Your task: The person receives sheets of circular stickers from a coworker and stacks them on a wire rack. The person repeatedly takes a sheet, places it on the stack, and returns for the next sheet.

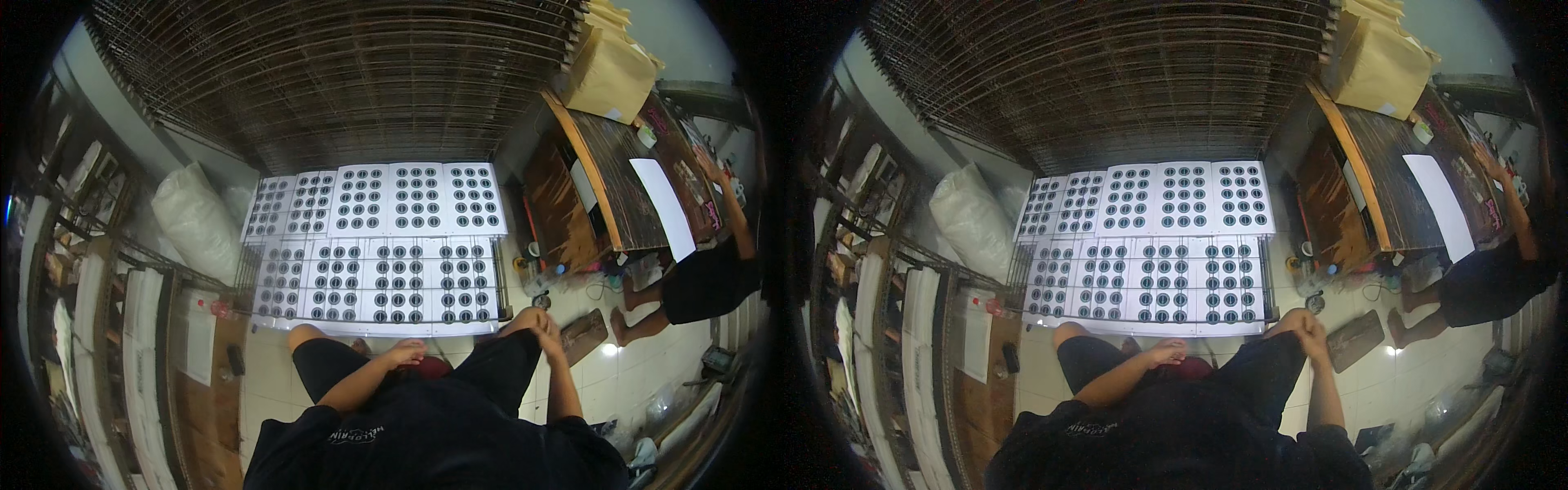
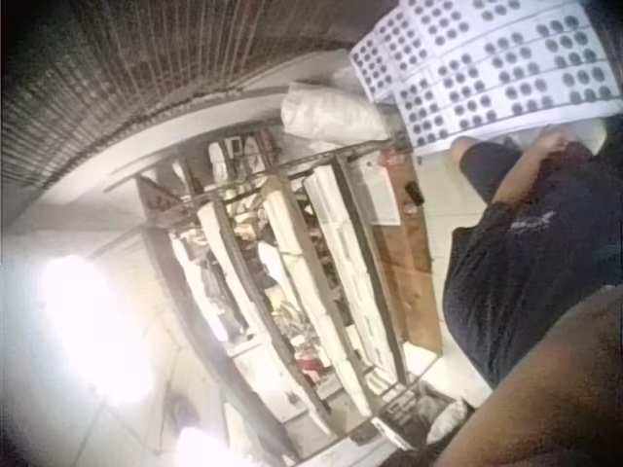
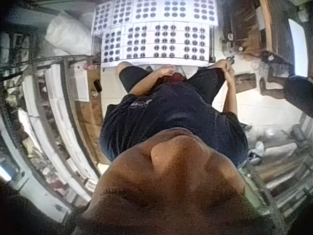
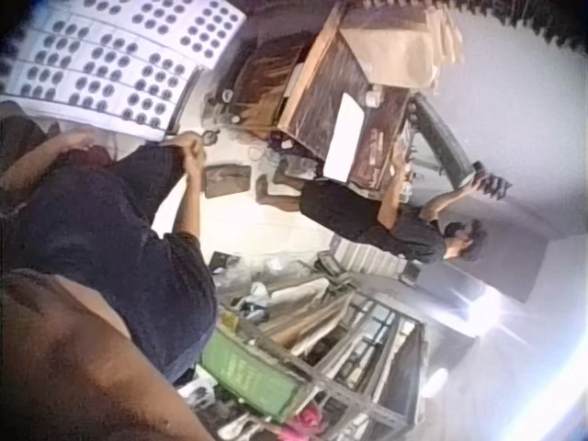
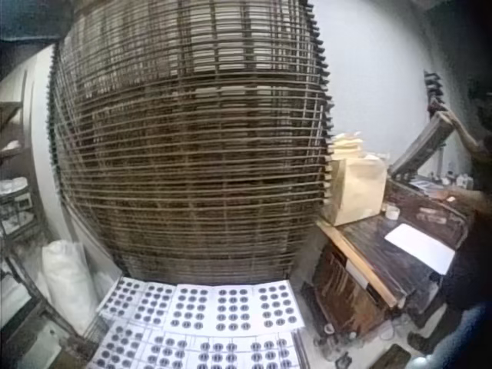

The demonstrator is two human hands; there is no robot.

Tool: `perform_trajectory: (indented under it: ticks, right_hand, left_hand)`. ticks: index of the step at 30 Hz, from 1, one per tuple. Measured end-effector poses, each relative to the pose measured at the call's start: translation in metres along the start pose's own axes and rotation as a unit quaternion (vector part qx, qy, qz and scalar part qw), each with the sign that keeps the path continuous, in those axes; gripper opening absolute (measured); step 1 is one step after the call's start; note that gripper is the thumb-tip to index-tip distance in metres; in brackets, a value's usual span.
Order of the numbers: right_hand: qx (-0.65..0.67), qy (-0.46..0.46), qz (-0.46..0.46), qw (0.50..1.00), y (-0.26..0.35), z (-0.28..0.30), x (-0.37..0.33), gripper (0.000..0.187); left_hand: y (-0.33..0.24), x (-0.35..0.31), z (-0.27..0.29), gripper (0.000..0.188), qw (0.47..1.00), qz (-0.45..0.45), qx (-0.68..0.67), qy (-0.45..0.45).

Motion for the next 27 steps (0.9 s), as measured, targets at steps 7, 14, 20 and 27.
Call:
perform_trajectory:
  ticks: [7, 14, 20, 27]
  right_hand:
    - [0.469, -0.296, 0.159, 0.817, -0.044, 0.259, 0.094, 0.047]
    - [0.782, -0.059, 0.195, 0.589, 0.052, 0.335, 0.078, 0.094]
    - [0.812, -0.016, 0.188, 0.553, 0.081, 0.344, 0.079, 0.089]
    - [0.712, 0.051, 0.174, 0.679, 0.122, 0.332, 0.074, 0.066]
  left_hand:
    - [0.004, 0.000, -0.002, 0.039, 0.999, -0.020, 0.034, -0.007]
    - [0.002, -0.008, 0.012, 0.041, 0.996, -0.016, 0.071, -0.056]
    - [-0.005, -0.018, 0.012, 0.047, 0.994, -0.040, 0.071, -0.068]
    - [0.005, -0.011, 0.028, 0.042, 0.990, -0.045, 0.079, -0.104]
Point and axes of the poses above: each hand's wrist, its own x-axis towards the middle knuckle, its own z-axis out of the back of the hand, y = z × x, the point moved 10 cm from there along x, towards the middle knuckle, and after that the axes turned 11 degrees about -z, right-handed, at the moved point
